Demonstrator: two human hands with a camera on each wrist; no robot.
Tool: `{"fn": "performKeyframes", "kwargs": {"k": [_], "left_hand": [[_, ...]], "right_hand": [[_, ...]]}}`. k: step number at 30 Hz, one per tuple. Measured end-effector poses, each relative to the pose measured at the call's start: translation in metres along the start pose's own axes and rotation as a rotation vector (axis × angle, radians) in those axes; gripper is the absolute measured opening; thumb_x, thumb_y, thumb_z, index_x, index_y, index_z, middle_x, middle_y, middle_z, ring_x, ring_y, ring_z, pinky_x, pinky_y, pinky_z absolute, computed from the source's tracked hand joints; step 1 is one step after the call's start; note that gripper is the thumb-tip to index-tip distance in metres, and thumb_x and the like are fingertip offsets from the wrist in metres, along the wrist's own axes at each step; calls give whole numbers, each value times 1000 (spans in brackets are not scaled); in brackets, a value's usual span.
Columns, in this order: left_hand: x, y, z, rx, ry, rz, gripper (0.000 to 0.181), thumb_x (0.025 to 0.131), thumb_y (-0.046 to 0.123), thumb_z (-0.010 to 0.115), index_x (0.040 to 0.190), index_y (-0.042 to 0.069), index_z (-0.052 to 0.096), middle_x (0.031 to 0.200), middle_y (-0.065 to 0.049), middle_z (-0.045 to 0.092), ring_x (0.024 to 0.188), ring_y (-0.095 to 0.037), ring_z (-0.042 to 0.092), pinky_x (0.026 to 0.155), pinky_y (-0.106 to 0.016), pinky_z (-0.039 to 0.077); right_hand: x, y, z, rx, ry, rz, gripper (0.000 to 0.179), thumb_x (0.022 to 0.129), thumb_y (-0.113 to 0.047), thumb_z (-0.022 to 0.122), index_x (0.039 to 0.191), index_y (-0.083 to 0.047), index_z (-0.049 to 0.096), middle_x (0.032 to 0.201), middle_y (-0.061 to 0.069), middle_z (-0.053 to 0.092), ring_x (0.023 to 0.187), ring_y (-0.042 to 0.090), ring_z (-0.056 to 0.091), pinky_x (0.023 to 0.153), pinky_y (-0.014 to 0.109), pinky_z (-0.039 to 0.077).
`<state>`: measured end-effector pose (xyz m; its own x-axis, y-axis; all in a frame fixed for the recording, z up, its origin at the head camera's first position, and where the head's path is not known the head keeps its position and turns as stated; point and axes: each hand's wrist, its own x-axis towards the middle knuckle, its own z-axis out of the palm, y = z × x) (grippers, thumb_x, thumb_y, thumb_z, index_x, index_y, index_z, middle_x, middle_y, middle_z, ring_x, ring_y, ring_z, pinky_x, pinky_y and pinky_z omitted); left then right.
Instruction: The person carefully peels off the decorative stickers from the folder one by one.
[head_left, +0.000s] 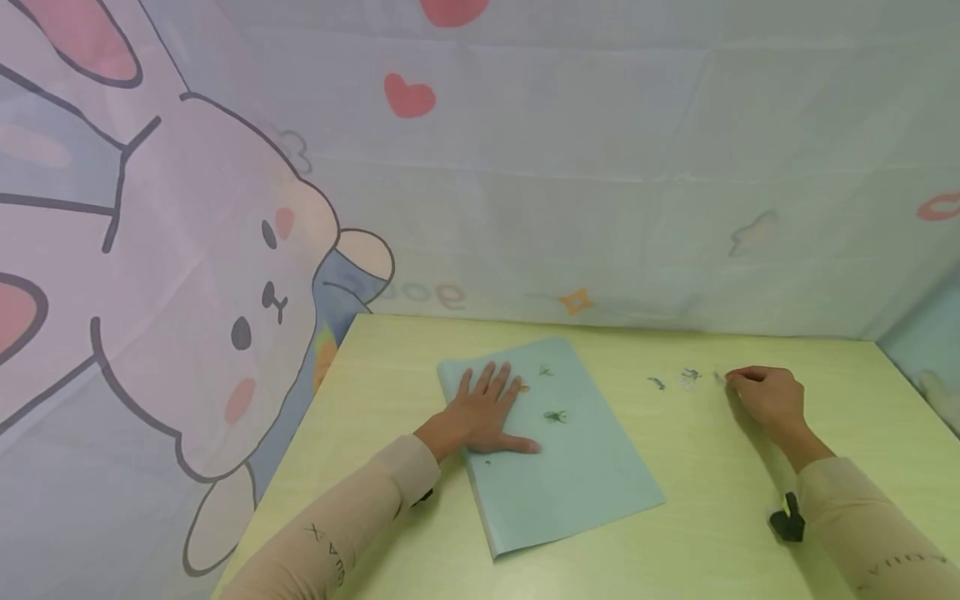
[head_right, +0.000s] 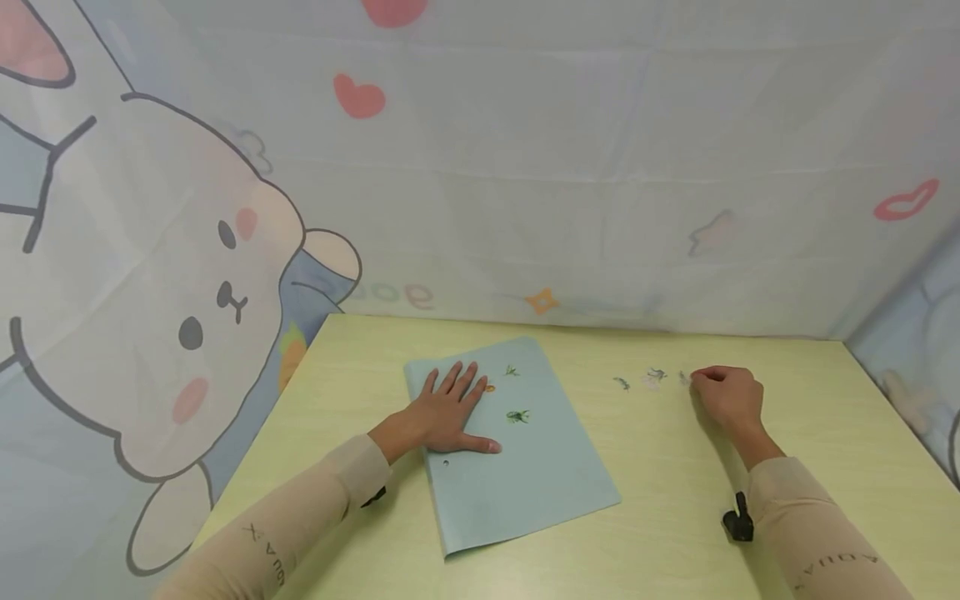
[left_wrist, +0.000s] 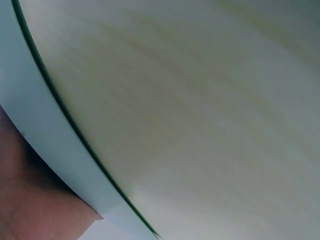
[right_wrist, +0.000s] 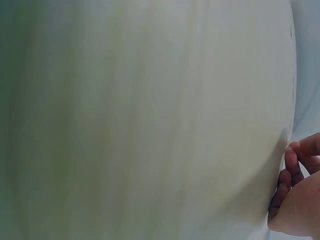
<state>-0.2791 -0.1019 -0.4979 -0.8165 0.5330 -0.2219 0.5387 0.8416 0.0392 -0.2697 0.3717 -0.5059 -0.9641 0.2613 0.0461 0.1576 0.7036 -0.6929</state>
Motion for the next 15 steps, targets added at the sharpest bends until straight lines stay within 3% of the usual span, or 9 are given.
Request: {"fn": "performKeyframes", "kwargs": {"k": [7,15], "left_hand": [[5,-2,5,-4,-21,-11,123,85,95,44,172,20,1,178,-8,-11,163,-32,-13,127,-62,-4],[-3,2,-3,-23,-5,2,121,87,92,48,173,17,7,178,-11,-5,163,-35,-7,127,-63,0]], "right_hand": [[0,1,1,21,0,17,53,109,-36,52,132,9,69,136,34,63,122,55,56,95,61,51],[0,1,4,32,30,22,50,108,-34,52,130,8,70,129,31,68,115,49,61,84,50,53]]}}
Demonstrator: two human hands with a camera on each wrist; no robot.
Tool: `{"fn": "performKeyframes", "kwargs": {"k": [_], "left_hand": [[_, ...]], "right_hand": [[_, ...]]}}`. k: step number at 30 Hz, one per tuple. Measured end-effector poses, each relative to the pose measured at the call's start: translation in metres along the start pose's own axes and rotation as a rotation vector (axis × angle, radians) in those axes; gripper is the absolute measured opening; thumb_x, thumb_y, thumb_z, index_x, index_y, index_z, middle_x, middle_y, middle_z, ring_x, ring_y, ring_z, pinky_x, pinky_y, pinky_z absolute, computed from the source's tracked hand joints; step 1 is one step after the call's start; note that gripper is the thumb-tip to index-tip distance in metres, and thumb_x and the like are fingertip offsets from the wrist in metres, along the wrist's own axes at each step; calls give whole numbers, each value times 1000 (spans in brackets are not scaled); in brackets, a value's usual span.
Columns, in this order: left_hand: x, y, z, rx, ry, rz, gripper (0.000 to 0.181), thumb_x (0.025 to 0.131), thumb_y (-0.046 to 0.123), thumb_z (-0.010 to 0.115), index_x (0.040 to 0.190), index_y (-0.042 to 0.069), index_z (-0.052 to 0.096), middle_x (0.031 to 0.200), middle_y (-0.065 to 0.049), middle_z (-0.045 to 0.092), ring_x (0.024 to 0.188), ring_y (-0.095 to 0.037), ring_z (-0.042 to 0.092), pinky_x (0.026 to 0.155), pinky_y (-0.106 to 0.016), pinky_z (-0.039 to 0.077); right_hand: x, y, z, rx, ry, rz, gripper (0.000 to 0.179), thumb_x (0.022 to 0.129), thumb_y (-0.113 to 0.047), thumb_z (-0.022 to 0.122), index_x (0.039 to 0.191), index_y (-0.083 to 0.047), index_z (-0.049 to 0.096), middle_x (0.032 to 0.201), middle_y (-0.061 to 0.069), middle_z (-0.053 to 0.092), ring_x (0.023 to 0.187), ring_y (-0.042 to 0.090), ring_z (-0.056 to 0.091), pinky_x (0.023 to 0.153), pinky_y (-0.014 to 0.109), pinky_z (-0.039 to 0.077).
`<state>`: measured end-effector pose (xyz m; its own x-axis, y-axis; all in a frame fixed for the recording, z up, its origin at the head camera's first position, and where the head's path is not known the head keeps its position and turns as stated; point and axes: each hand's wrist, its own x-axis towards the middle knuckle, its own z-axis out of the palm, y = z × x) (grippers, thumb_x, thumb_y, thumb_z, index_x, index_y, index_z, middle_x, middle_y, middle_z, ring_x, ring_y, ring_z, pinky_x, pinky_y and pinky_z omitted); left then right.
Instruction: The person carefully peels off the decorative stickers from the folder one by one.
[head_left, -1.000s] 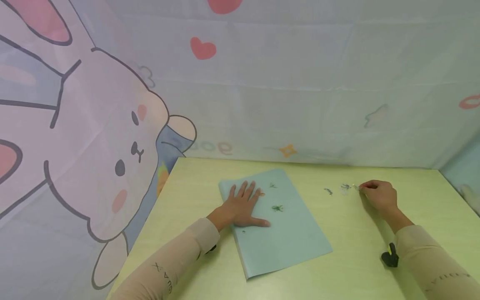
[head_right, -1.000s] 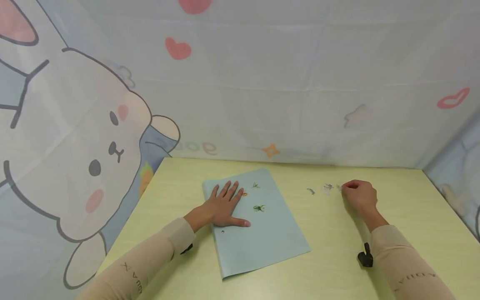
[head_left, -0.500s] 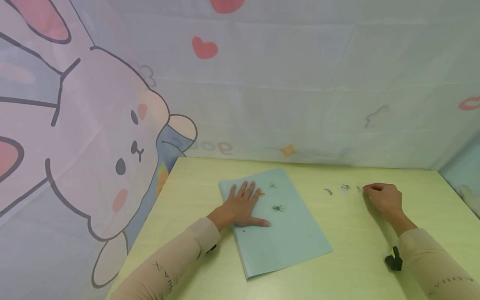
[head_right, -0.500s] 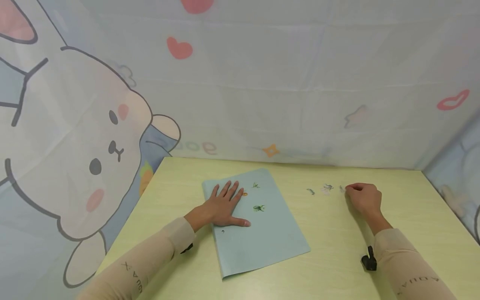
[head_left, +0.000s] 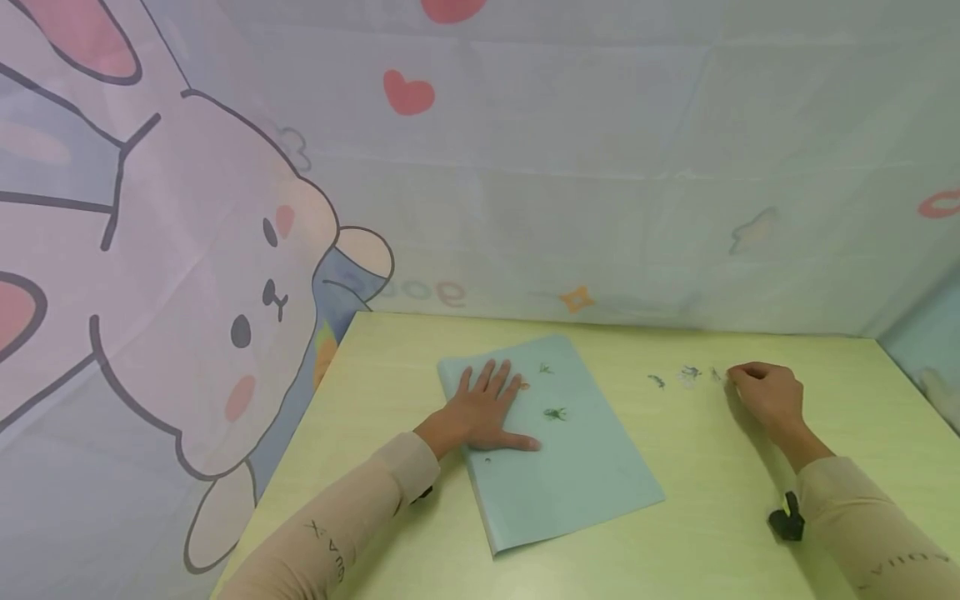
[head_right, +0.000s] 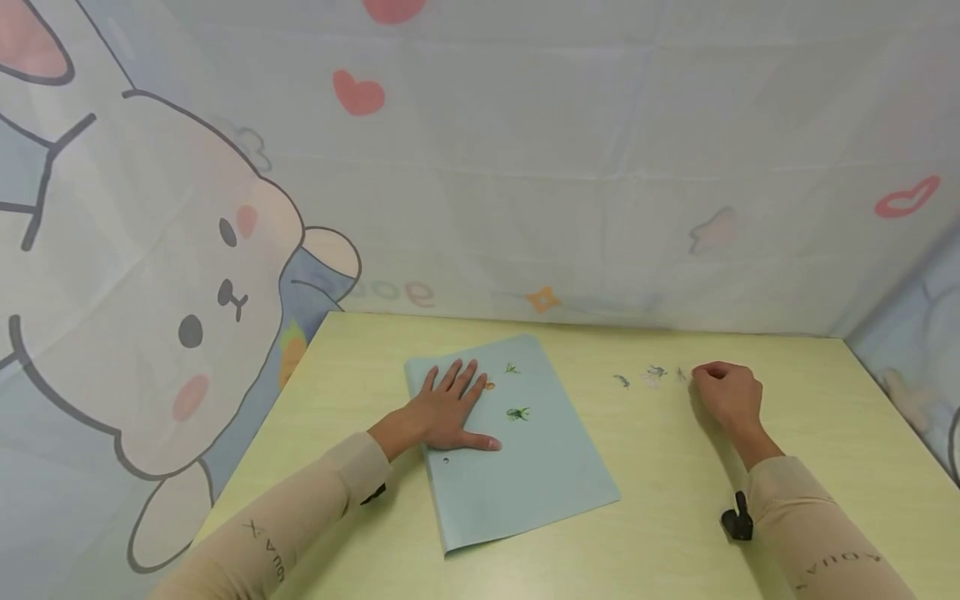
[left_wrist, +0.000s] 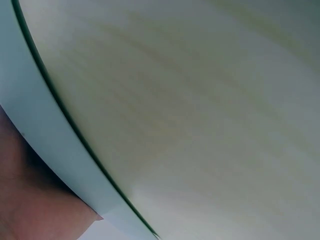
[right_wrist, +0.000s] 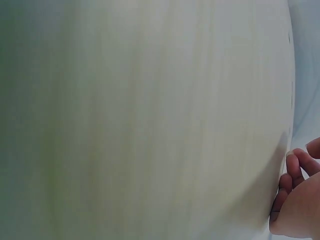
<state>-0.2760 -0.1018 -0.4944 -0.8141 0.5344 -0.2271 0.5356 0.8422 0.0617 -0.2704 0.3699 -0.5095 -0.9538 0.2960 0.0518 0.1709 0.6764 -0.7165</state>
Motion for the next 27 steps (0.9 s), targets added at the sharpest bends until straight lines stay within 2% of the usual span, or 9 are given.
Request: {"fn": "performKeyframes", "kwargs": {"k": [6,13,18,24,27], "left_hand": [[-3,2,-3,9,9,7,120,87,92,48,172,16,10,178,-13,-1,164,-36,-2,127,-64,4],[0,0,0,6,11,3,121,87,92,48,173,16,10,178,-12,-2,164,-35,-4,127,-63,2],[1,-1,1,-7,21,8,121,86,93,48,173,16,11,178,-12,-1,164,-35,-3,127,-62,2],[2,-2,-2,-8,27,-1,120,85,94,49,172,18,15,178,-11,5,164,-34,1,127,-63,4],[2,-2,-2,2,34,-10,119,84,95,49,172,21,18,179,-9,8,164,-33,3,125,-68,4]], "right_hand": [[-2,0,5,32,-4,-15,51,110,-35,50,132,6,69,127,29,66,106,42,63,74,39,51],[-4,-13,12,17,40,-134,42,108,-29,55,125,6,72,113,25,70,94,33,64,70,34,49],[-5,-27,19,-9,40,-232,38,109,-27,56,124,5,72,112,22,71,95,32,64,73,35,49],[-11,-53,26,37,1,-319,39,109,-30,59,127,3,71,112,20,70,97,30,63,73,29,49],[-16,-67,32,56,-17,-369,38,108,-28,62,127,3,72,110,19,70,97,29,63,74,28,48]]}}
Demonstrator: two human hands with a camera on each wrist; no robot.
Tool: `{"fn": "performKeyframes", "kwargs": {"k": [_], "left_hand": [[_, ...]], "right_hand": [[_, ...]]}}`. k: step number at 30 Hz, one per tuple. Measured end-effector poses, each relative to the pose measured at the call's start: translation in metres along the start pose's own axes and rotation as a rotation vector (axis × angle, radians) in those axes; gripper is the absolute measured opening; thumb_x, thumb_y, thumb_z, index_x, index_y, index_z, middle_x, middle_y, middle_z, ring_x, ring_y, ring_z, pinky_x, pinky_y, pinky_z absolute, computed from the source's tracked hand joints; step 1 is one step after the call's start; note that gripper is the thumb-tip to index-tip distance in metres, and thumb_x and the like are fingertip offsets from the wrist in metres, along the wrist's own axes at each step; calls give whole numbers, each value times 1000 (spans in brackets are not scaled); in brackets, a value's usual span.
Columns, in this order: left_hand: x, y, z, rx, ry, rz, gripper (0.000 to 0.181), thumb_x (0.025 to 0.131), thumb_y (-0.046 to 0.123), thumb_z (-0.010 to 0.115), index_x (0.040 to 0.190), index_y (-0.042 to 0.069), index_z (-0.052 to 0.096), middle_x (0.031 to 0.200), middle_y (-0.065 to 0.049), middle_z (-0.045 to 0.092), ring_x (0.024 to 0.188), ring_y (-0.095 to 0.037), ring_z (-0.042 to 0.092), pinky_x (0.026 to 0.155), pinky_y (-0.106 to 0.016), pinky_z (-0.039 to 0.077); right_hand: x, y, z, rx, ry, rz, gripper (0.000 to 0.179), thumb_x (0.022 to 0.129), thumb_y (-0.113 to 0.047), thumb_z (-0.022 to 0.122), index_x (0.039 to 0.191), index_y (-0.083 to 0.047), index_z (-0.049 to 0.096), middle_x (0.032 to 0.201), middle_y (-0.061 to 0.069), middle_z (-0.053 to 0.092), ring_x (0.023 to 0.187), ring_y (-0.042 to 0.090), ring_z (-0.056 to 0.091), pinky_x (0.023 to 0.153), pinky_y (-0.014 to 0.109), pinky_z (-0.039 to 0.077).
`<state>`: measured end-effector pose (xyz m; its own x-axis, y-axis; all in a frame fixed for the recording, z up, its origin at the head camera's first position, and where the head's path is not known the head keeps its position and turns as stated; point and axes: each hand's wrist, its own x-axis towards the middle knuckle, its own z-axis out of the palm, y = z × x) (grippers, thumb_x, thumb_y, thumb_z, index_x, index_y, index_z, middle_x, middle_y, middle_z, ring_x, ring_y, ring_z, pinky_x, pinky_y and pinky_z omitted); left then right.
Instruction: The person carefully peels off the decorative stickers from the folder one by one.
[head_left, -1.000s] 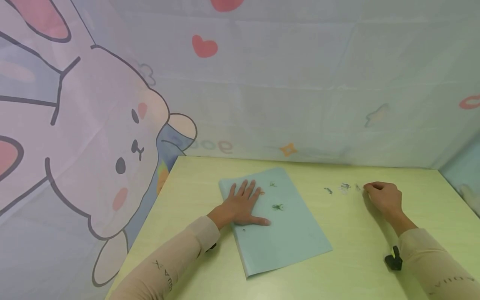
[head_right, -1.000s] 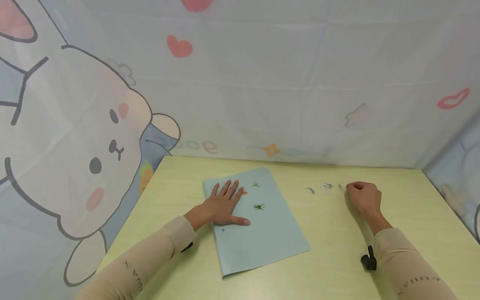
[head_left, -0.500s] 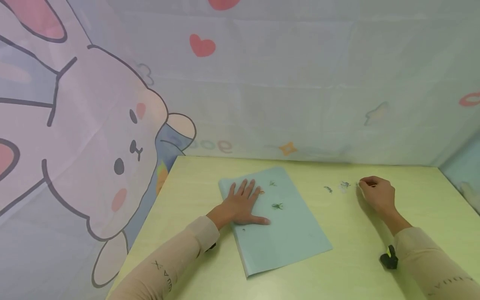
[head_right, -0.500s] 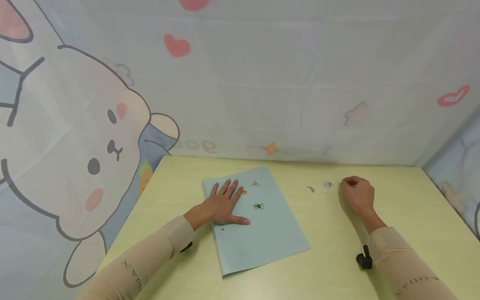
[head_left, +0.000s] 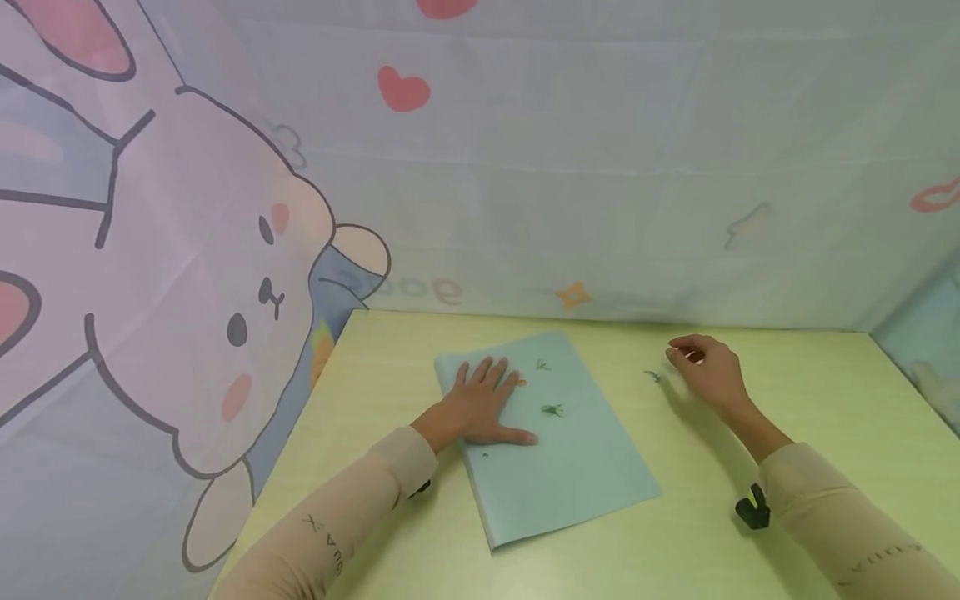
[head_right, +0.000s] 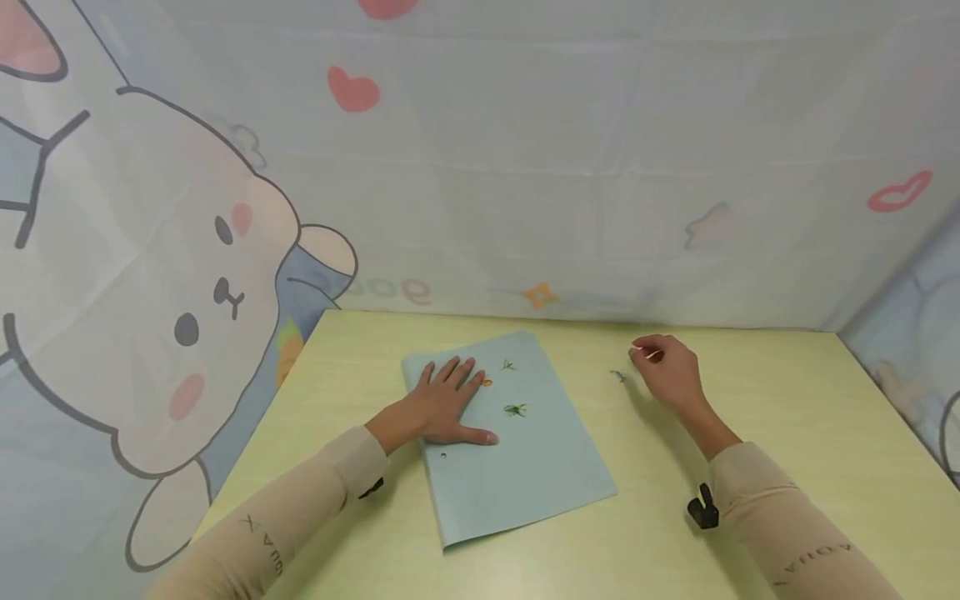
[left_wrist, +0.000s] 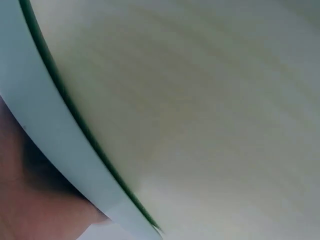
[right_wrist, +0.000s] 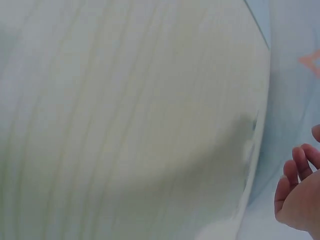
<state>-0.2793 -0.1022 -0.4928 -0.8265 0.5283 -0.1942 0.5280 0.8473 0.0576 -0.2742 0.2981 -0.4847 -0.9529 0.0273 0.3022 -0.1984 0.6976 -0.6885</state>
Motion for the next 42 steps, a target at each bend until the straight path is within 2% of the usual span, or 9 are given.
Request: {"fn": "performKeyframes", "kwargs": {"k": [4,8,11,16,20,27,37,42], "left_hand": [[-1,-3,0,3,5,-20,117,83,97,47,172,28,19,179,-4,8,164,-30,4,119,-77,1],[-2,-4,-2,11,-4,-25,114,83,97,45,172,31,18,179,-2,9,164,-30,5,118,-79,2],[-3,-4,-5,9,-6,-26,113,83,96,47,172,31,20,179,-1,10,164,-32,5,119,-78,5],[-4,-2,-4,1,-3,-31,111,84,94,49,172,31,21,179,-1,10,162,-45,2,120,-76,6],[-4,-1,-1,16,-1,-43,111,85,93,48,172,31,19,179,-1,9,161,-48,0,121,-76,5],[-4,2,0,49,-9,-46,112,86,94,44,172,30,15,179,-3,7,162,-45,-1,121,-75,4],[-5,3,-2,45,0,-42,114,86,95,43,173,28,15,179,-5,6,162,-46,-1,120,-77,5],[-4,2,-1,46,5,-37,114,85,96,43,173,28,15,179,-5,6,161,-46,0,120,-77,5]], "right_hand": [[-1,-19,14,25,-28,-73,34,107,-24,65,127,2,72,111,17,69,98,28,63,76,29,48],[-2,-35,27,57,-82,-135,32,106,-21,67,128,1,71,111,15,68,99,29,64,79,29,51],[-3,-45,38,75,-155,-169,33,106,-21,69,131,-1,70,111,12,69,99,28,66,80,32,53],[-8,-61,55,102,-301,-213,36,104,-22,72,134,-2,69,113,9,69,97,25,66,75,35,54],[-9,-73,67,107,-371,-259,35,103,-20,73,131,0,70,113,8,69,97,23,66,73,34,55],[-9,-85,80,90,-396,-336,32,99,-15,77,126,2,72,113,12,72,95,25,69,69,32,54],[-8,-86,95,75,-420,-368,29,94,-13,81,119,1,75,109,9,71,95,25,67,81,42,55],[-11,-85,103,-8,-430,-407,26,92,-11,82,114,0,77,104,9,69,93,25,64,81,40,53]]}}
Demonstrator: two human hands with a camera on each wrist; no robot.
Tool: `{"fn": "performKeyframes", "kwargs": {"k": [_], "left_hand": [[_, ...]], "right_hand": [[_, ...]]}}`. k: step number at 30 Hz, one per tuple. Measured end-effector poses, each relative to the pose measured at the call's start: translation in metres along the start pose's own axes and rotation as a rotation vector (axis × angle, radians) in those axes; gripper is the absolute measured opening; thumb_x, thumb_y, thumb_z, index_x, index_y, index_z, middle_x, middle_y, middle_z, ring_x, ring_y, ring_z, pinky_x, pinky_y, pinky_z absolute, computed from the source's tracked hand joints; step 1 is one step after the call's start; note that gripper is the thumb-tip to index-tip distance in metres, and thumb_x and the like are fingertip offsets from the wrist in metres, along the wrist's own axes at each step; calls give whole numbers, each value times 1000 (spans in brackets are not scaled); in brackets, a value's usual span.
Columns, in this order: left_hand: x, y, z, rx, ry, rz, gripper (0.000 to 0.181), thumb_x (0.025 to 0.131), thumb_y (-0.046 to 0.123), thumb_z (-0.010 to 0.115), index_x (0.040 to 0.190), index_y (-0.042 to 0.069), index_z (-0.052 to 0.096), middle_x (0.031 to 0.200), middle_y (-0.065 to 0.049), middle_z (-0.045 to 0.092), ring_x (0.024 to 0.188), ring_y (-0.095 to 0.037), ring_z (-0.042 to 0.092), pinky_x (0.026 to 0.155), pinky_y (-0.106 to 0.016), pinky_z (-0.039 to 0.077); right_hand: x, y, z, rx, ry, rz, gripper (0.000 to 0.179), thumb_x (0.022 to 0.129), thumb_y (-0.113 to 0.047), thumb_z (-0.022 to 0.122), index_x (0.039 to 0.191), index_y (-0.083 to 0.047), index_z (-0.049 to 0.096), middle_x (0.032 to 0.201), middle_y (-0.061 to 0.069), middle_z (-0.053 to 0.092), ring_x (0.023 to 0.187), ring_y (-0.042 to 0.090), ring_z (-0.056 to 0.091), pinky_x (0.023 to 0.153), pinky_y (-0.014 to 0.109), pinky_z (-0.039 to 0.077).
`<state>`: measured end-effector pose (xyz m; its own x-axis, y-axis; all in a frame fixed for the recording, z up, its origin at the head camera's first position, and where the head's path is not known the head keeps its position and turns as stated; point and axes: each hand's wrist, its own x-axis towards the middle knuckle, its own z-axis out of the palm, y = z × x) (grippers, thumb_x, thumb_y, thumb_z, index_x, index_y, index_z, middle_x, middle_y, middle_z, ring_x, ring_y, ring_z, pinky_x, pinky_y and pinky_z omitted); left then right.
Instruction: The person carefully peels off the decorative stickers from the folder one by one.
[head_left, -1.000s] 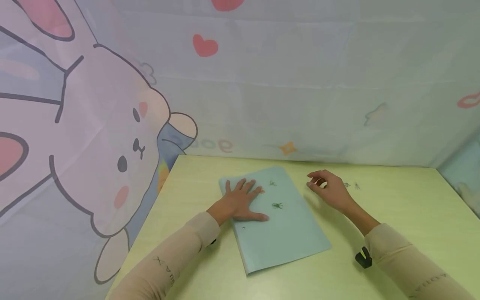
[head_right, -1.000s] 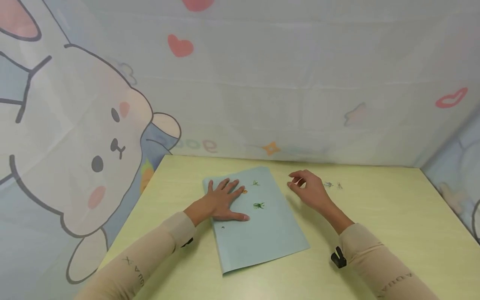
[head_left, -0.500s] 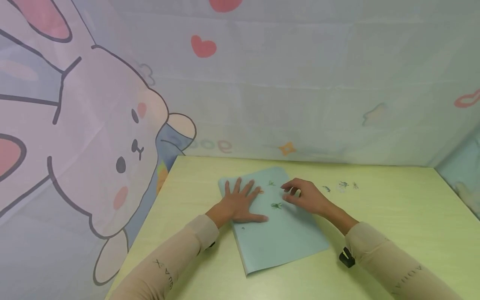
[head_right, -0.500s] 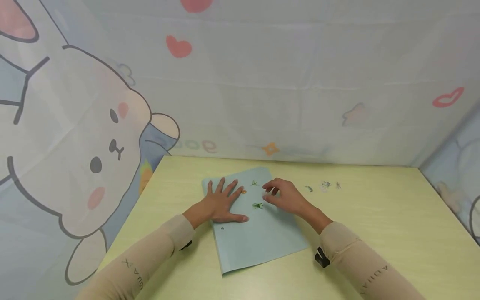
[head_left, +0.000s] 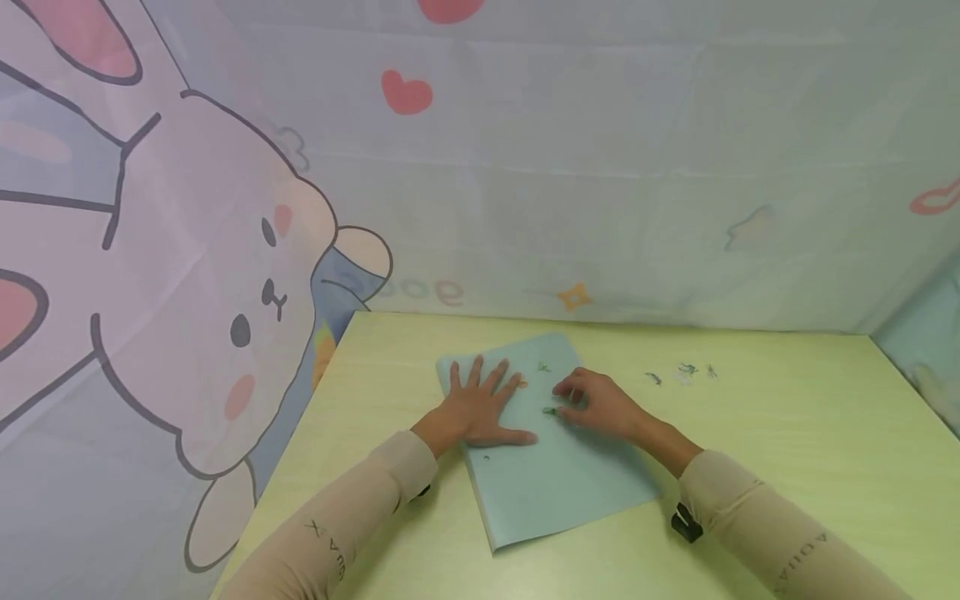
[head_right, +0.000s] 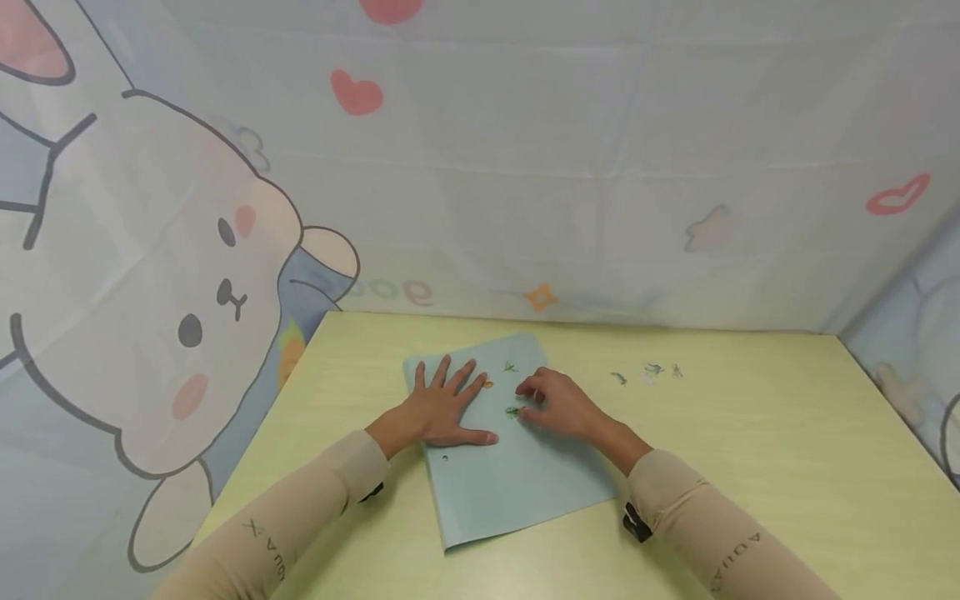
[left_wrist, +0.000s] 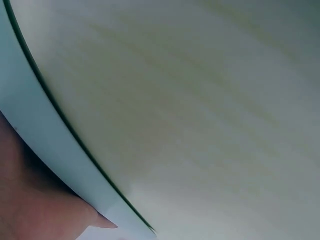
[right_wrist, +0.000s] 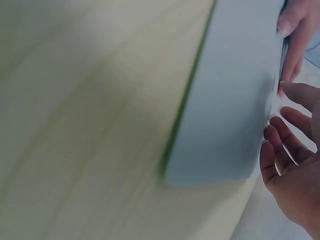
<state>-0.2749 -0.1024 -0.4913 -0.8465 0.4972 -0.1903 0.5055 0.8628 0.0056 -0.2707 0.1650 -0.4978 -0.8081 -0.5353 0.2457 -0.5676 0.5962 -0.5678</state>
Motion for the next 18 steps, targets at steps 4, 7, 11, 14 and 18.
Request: {"fn": "performKeyframes", "kwargs": {"k": [4,7,11,14,18], "left_hand": [[0,-1,0,15,3,1,114,85,97,42,173,29,15,179,-4,6,162,-46,1,120,-77,7],[0,0,0,25,1,-1,115,84,97,40,173,29,14,179,-4,5,162,-46,1,120,-77,7],[0,0,1,32,-1,-3,115,84,98,39,173,29,13,179,-4,5,162,-46,1,120,-77,8],[0,-1,1,32,-3,-3,115,84,98,38,173,29,13,179,-4,5,162,-46,1,120,-76,8],[0,-1,1,30,-7,-5,115,84,98,38,173,29,12,179,-3,4,162,-45,1,120,-76,7]], "right_hand": [[-1,0,5,-71,0,-10,21,91,-12,83,109,-2,79,104,6,67,92,25,64,82,42,53],[-2,-2,6,-74,-5,-7,18,91,-10,83,106,-3,78,103,5,66,91,25,64,83,42,53],[-2,-5,6,-82,-22,-17,15,91,-8,83,104,-4,78,101,4,66,90,23,63,82,41,54],[-1,-6,6,-99,-29,-23,14,91,-7,82,103,-4,77,100,4,66,89,21,62,81,40,54],[0,-8,7,-108,-32,-22,14,91,-6,82,104,-4,77,100,4,66,89,20,62,82,41,54]]}}
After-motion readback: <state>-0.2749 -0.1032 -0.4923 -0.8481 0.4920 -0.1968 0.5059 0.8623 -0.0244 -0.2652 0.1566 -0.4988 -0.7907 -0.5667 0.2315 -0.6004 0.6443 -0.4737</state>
